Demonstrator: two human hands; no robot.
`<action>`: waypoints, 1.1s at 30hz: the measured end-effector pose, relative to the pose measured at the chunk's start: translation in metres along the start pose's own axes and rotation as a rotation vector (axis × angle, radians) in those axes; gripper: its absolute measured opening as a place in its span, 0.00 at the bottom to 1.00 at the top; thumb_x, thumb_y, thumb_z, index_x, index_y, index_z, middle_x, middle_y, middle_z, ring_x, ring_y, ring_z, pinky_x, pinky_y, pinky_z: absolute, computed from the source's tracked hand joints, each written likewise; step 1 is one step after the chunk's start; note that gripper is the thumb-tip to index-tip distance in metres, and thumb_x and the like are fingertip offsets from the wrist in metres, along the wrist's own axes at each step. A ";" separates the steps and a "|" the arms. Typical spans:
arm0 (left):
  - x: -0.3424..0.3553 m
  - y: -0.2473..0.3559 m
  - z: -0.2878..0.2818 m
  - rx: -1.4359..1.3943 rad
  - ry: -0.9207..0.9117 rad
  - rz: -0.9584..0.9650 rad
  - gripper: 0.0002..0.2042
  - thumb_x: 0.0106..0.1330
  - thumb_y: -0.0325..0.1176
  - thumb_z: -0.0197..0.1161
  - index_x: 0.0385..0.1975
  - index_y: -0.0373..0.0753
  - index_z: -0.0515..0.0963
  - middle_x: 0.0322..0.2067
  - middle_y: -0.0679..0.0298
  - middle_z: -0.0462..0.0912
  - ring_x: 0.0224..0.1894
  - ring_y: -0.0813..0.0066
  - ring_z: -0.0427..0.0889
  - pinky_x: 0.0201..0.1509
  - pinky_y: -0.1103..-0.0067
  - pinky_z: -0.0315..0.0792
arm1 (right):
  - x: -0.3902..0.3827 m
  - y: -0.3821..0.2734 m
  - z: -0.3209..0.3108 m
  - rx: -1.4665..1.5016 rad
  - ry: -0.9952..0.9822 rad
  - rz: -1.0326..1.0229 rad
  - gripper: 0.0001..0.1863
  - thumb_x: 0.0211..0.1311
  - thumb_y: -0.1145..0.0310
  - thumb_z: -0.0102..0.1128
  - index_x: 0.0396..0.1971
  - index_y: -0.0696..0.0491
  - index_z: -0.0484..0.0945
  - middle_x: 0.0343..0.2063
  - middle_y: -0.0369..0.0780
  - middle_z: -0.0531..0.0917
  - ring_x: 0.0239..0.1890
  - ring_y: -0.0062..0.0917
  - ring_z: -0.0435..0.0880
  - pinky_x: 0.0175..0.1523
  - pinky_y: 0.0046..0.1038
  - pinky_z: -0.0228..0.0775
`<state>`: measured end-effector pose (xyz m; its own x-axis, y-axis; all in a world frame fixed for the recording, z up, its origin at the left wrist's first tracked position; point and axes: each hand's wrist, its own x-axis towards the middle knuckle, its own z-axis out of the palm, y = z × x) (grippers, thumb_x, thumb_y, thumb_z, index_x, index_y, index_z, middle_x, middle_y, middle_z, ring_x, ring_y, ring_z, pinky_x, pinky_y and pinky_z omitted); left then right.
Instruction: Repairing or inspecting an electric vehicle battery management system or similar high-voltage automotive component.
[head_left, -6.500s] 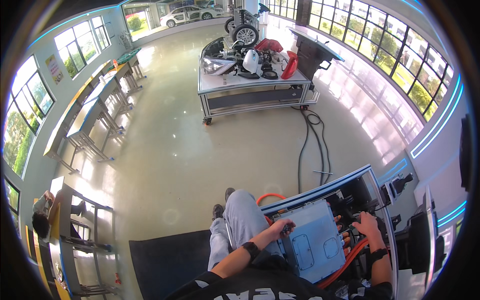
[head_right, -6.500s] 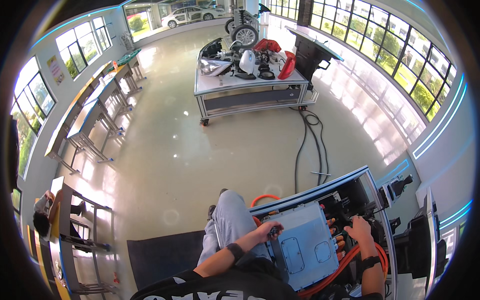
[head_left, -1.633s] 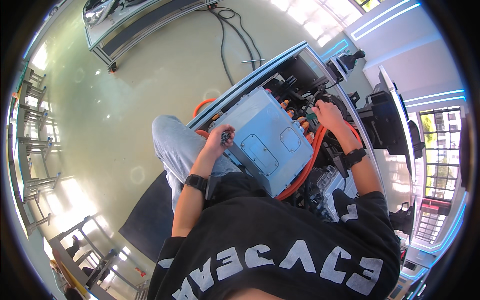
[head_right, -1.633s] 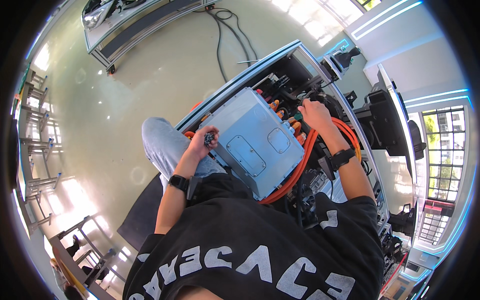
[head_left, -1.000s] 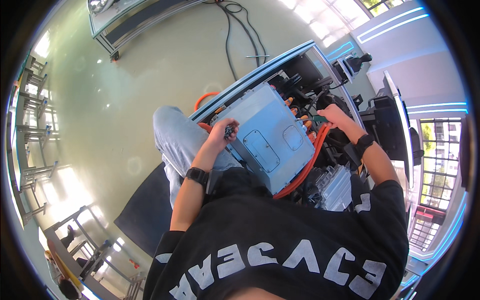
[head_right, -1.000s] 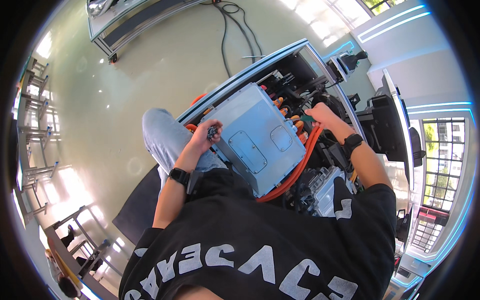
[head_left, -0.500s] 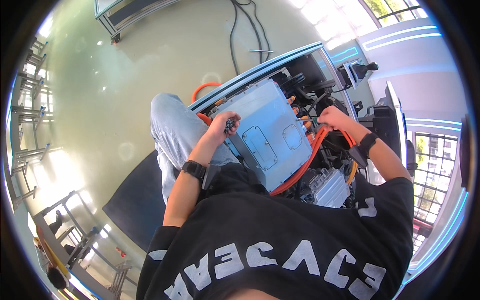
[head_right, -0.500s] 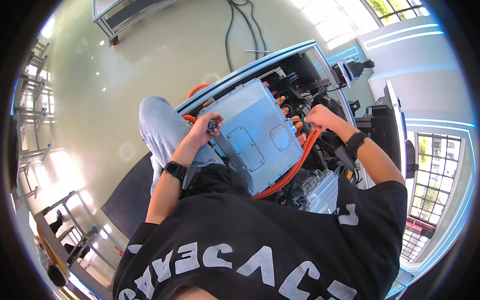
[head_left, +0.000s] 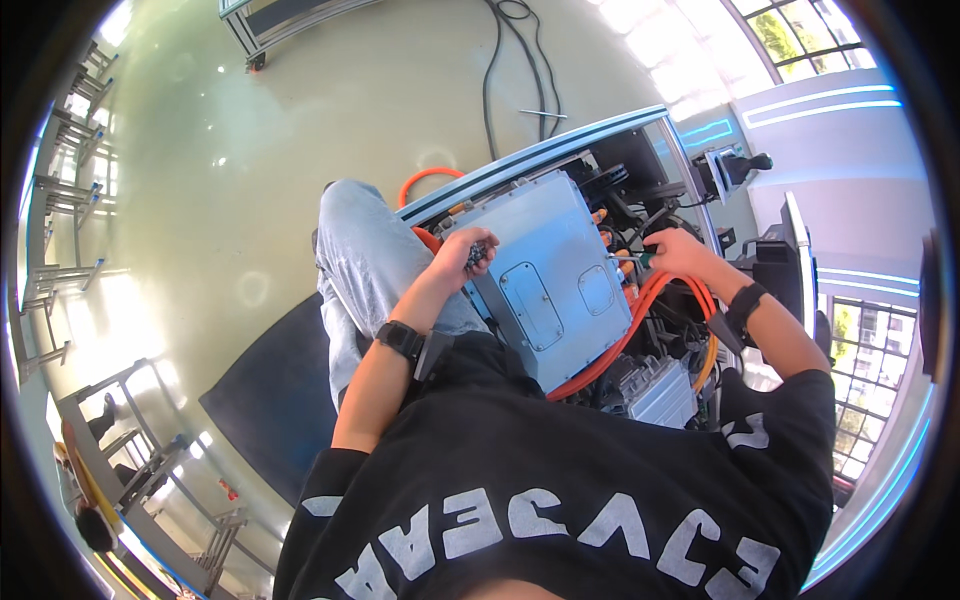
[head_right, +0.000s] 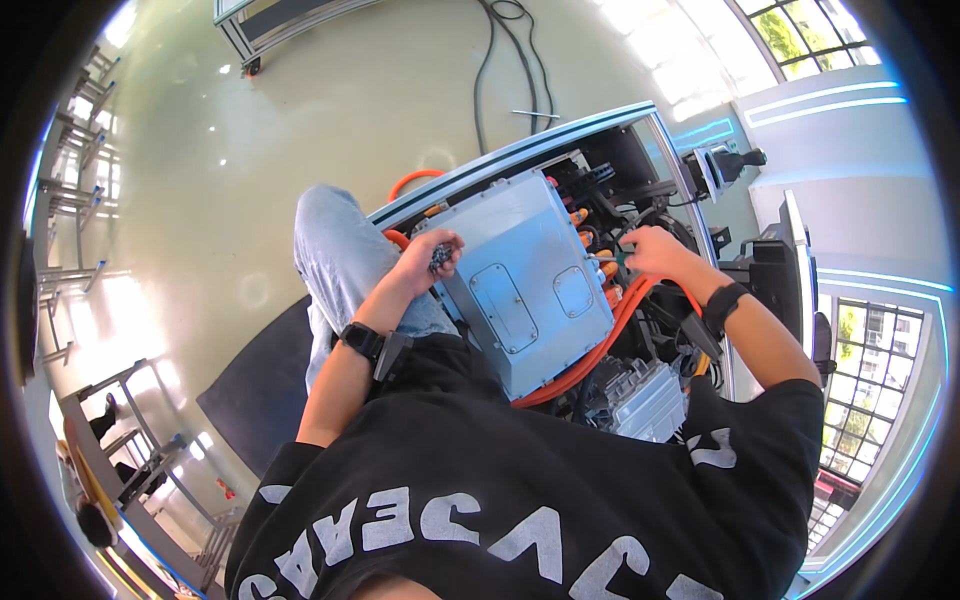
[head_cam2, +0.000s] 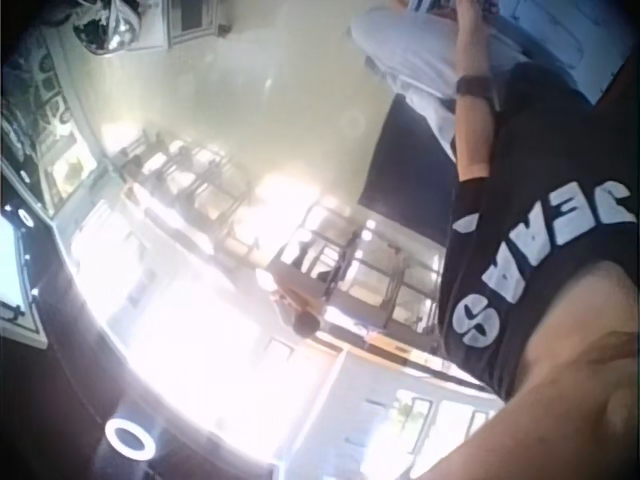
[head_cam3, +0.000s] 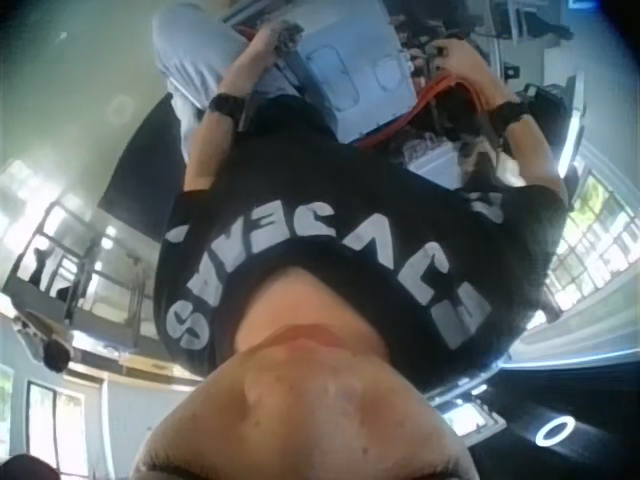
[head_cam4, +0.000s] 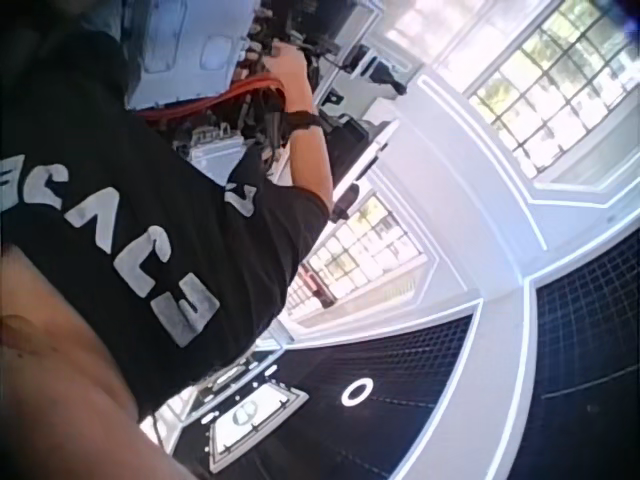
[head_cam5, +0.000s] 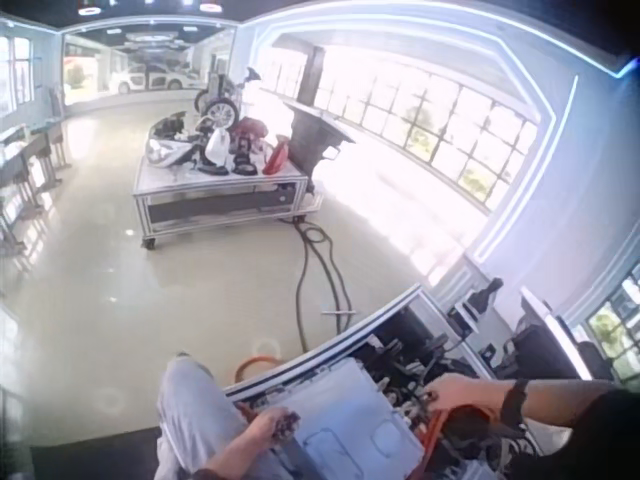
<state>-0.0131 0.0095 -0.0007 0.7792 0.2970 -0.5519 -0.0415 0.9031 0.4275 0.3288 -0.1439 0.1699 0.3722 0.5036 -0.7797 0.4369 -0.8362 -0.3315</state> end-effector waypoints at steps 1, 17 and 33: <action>0.000 0.001 -0.001 -0.004 0.022 -0.019 0.10 0.64 0.36 0.52 0.30 0.35 0.73 0.20 0.65 0.74 0.19 0.81 0.68 0.20 0.85 0.60 | 0.000 0.000 -0.002 -0.669 0.080 -0.437 0.21 0.43 0.74 0.59 0.44 0.58 0.77 0.24 0.41 0.78 0.19 0.26 0.75 0.22 0.28 0.65; -0.001 0.002 -0.001 0.004 0.012 0.007 0.10 0.65 0.36 0.51 0.29 0.36 0.73 0.21 0.65 0.74 0.19 0.81 0.67 0.21 0.85 0.61 | 0.005 0.003 -0.004 -1.389 0.082 -0.848 0.25 0.44 0.73 0.62 0.48 0.57 0.76 0.26 0.41 0.79 0.22 0.29 0.80 0.25 0.30 0.69; 0.000 0.001 -0.004 -0.027 0.040 -0.010 0.10 0.65 0.37 0.52 0.29 0.37 0.72 0.21 0.66 0.73 0.19 0.81 0.67 0.20 0.85 0.60 | 0.026 0.019 -0.007 -0.672 0.149 -0.537 0.16 0.42 0.66 0.64 0.33 0.58 0.83 0.23 0.50 0.82 0.30 0.42 0.82 0.40 0.37 0.75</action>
<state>-0.0155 0.0118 -0.0025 0.7539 0.2997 -0.5846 -0.0508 0.9138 0.4029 0.3529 -0.1454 0.1471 0.0605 0.8553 -0.5145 0.9569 -0.1964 -0.2139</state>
